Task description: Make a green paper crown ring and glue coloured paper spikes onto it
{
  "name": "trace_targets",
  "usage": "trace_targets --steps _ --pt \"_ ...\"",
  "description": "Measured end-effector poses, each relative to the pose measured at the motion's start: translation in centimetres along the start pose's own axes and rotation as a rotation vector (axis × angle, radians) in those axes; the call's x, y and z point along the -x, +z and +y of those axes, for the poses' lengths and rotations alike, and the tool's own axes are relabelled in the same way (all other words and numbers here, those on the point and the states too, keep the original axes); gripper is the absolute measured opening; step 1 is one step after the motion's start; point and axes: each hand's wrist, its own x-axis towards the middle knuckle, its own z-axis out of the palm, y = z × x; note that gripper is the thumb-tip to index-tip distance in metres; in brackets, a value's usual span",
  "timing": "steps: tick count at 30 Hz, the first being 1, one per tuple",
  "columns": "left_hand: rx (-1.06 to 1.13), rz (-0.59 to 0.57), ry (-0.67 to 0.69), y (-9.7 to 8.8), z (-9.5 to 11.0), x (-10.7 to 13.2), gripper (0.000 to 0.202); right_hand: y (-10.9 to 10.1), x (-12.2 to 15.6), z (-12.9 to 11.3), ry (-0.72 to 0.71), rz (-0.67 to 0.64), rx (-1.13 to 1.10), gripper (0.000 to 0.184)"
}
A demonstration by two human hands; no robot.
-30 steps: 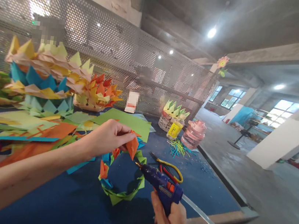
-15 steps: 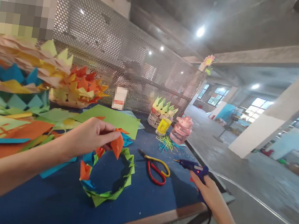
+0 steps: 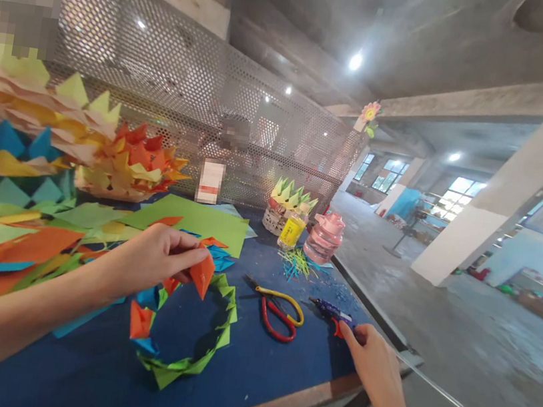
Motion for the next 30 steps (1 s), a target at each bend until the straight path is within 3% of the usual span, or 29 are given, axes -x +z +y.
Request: trace_targets --steps 3,5,9,13,16,21,26,30 --pt "-0.01 -0.015 0.014 0.0 0.1 0.0 0.032 0.0 1.5 -1.1 -0.036 0.164 -0.021 0.034" --pt "-0.029 -0.02 0.015 0.1 0.1 -0.1 0.033 0.1 3.4 -2.9 -0.22 0.303 -0.16 0.03" --pt "-0.076 -0.034 0.035 0.2 0.0 -0.1 0.035 0.7 8.2 -8.2 -0.696 0.199 -0.448 0.011" --pt "-0.173 -0.058 0.059 0.2 0.0 0.6 0.031 1.6 11.6 -12.6 -0.954 0.166 -0.509 0.026" --pt "-0.222 -0.072 0.047 0.4 0.1 1.5 0.031 2.4 12.3 -14.5 -0.987 0.152 -0.555 0.032" --pt "-0.392 -0.073 0.033 1.2 -0.2 3.2 0.036 3.2 12.2 -15.9 -0.935 0.114 -0.645 0.019" --pt "-0.442 -0.057 0.102 1.6 -0.7 4.2 0.034 3.6 11.8 -16.1 -0.972 0.143 -0.611 0.003" --pt "-0.427 -0.054 0.112 1.8 -0.8 4.5 0.032 4.1 11.7 -15.5 -1.034 0.165 -0.567 0.005"
